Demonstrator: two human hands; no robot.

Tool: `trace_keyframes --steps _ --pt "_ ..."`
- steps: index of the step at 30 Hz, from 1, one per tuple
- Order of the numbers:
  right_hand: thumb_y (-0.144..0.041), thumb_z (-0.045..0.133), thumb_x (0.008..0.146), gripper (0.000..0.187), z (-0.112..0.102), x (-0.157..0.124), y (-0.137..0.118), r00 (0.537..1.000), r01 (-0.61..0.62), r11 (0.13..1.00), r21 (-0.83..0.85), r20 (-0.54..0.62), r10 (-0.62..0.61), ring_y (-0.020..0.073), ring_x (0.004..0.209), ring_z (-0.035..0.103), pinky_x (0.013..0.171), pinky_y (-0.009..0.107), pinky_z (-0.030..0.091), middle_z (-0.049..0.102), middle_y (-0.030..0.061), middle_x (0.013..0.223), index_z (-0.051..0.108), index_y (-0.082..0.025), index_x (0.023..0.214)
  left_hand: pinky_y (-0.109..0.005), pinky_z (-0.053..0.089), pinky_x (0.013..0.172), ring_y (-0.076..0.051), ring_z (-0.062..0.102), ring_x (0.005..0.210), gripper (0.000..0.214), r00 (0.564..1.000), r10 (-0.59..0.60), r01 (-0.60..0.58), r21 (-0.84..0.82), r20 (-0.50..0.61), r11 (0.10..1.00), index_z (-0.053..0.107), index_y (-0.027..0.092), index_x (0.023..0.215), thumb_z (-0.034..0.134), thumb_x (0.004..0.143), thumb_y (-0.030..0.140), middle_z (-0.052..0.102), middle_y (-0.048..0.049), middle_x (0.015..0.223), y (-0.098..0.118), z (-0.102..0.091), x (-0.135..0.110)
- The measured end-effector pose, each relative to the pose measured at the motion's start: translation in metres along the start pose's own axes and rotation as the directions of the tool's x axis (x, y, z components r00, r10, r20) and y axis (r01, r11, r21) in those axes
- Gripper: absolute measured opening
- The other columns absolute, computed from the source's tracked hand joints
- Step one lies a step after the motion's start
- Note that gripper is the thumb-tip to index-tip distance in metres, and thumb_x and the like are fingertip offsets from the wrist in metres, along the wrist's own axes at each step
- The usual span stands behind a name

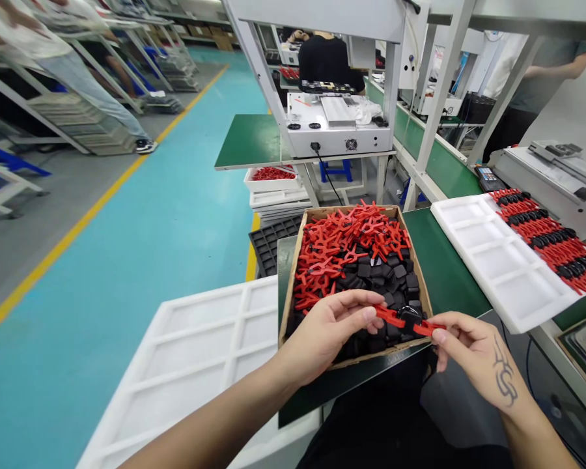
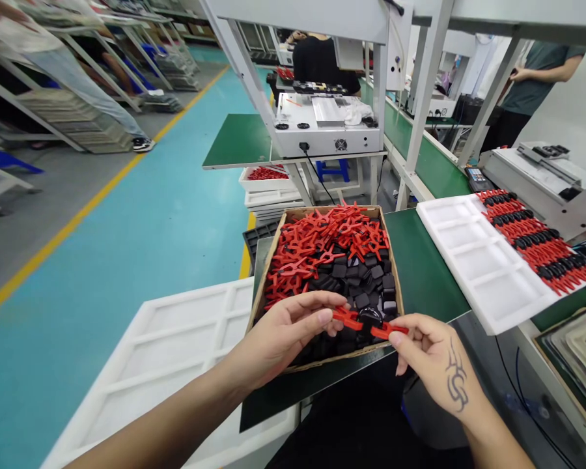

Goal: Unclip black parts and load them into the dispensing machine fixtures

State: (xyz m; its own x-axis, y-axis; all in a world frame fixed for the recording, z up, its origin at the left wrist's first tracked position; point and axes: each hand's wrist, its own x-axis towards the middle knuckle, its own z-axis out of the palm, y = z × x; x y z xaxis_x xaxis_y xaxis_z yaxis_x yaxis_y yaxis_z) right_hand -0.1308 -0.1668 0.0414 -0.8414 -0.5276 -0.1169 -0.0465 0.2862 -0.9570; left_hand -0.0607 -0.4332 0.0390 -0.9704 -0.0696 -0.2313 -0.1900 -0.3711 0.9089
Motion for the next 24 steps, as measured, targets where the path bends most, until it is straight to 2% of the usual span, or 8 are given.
trace_keyframes --steps 3,5,9,11,13,18,22,24 --pt "-0.040 0.075 0.101 0.023 -0.007 -0.002 -0.001 0.989 0.142 0.984 -0.104 0.051 -0.137 0.0167 0.065 0.073 0.063 0.028 0.061 0.078 0.0029 0.086 0.079 -0.023 0.117 -0.030 0.061 0.088 -0.019 0.077 0.089 0.031 0.995 0.024 -0.028 0.046 0.093 0.999 0.080 0.018 0.113 0.089 0.088 0.033 0.083 -0.0083 0.103 0.008 -0.004 -0.002" --pt "-0.030 0.075 0.101 0.022 -0.011 -0.004 -0.001 0.945 0.328 0.912 -0.246 0.068 -0.321 0.0185 0.076 0.075 0.072 0.030 0.064 0.078 0.0052 0.100 0.078 -0.025 0.122 -0.033 0.063 0.092 -0.022 0.079 0.098 0.030 0.978 0.100 -0.125 0.128 0.184 0.984 0.079 0.018 0.118 0.086 0.090 0.027 0.082 -0.0105 0.112 0.015 -0.007 -0.005" --pt "-0.009 0.072 0.099 0.048 -0.017 -0.011 0.002 0.741 0.610 0.564 -0.557 0.147 -0.656 0.0255 0.099 0.079 0.090 0.037 0.066 0.080 0.0102 0.117 0.067 -0.025 0.145 -0.038 0.063 0.101 -0.026 0.077 0.115 0.023 0.891 0.355 -0.446 0.405 0.282 0.798 0.081 0.022 0.118 0.077 0.096 0.018 0.081 -0.0117 0.124 0.027 -0.010 -0.009" --pt "-0.002 0.072 0.097 0.067 -0.017 -0.015 0.003 0.656 0.651 0.416 -0.635 0.194 -0.729 0.0281 0.100 0.080 0.089 0.040 0.067 0.081 0.0121 0.117 0.055 -0.023 0.159 -0.040 0.063 0.104 -0.027 0.077 0.116 0.024 0.854 0.423 -0.520 0.509 0.302 0.686 0.082 0.024 0.119 0.076 0.096 0.017 0.083 -0.0107 0.121 0.031 -0.008 -0.010" --pt "0.002 0.072 0.095 0.080 -0.017 -0.019 0.003 0.611 0.654 0.335 -0.678 0.213 -0.763 0.0299 0.097 0.080 0.085 0.042 0.068 0.081 0.0137 0.115 0.043 -0.020 0.167 -0.041 0.064 0.102 -0.027 0.078 0.113 0.024 0.833 0.450 -0.551 0.548 0.321 0.629 0.083 0.026 0.119 0.075 0.097 0.017 0.084 -0.0102 0.118 0.033 -0.006 -0.010" --pt "0.001 0.070 0.096 0.073 -0.017 -0.020 -0.003 0.592 0.627 0.265 -0.732 0.227 -0.773 0.0309 0.096 0.080 0.082 0.044 0.068 0.081 0.0175 0.111 0.045 -0.011 0.163 -0.039 0.064 0.103 -0.028 0.079 0.112 0.023 0.833 0.459 -0.548 0.572 0.308 0.610 0.084 0.028 0.115 0.075 0.096 0.018 0.084 -0.0091 0.117 0.029 0.004 -0.010" --pt "-0.002 0.069 0.098 0.050 -0.026 -0.019 -0.006 0.612 0.590 0.264 -0.763 0.210 -0.763 0.0292 0.094 0.079 0.082 0.042 0.067 0.081 0.0179 0.109 0.058 -0.009 0.146 -0.031 0.066 0.098 -0.023 0.081 0.108 0.046 0.875 0.438 -0.477 0.521 0.207 0.708 0.069 0.038 0.140 0.074 0.097 0.022 0.079 -0.0046 0.131 0.010 0.010 -0.009" --pt "-0.005 0.068 0.099 0.044 -0.036 -0.019 -0.005 0.630 0.547 0.279 -0.790 0.169 -0.758 0.0284 0.094 0.078 0.082 0.041 0.066 0.081 0.0171 0.109 0.060 -0.010 0.142 -0.031 0.068 0.095 -0.024 0.082 0.107 0.052 0.890 0.426 -0.439 0.565 0.163 0.699 0.061 0.040 0.148 0.072 0.099 0.026 0.077 -0.0049 0.135 -0.005 0.009 -0.006"
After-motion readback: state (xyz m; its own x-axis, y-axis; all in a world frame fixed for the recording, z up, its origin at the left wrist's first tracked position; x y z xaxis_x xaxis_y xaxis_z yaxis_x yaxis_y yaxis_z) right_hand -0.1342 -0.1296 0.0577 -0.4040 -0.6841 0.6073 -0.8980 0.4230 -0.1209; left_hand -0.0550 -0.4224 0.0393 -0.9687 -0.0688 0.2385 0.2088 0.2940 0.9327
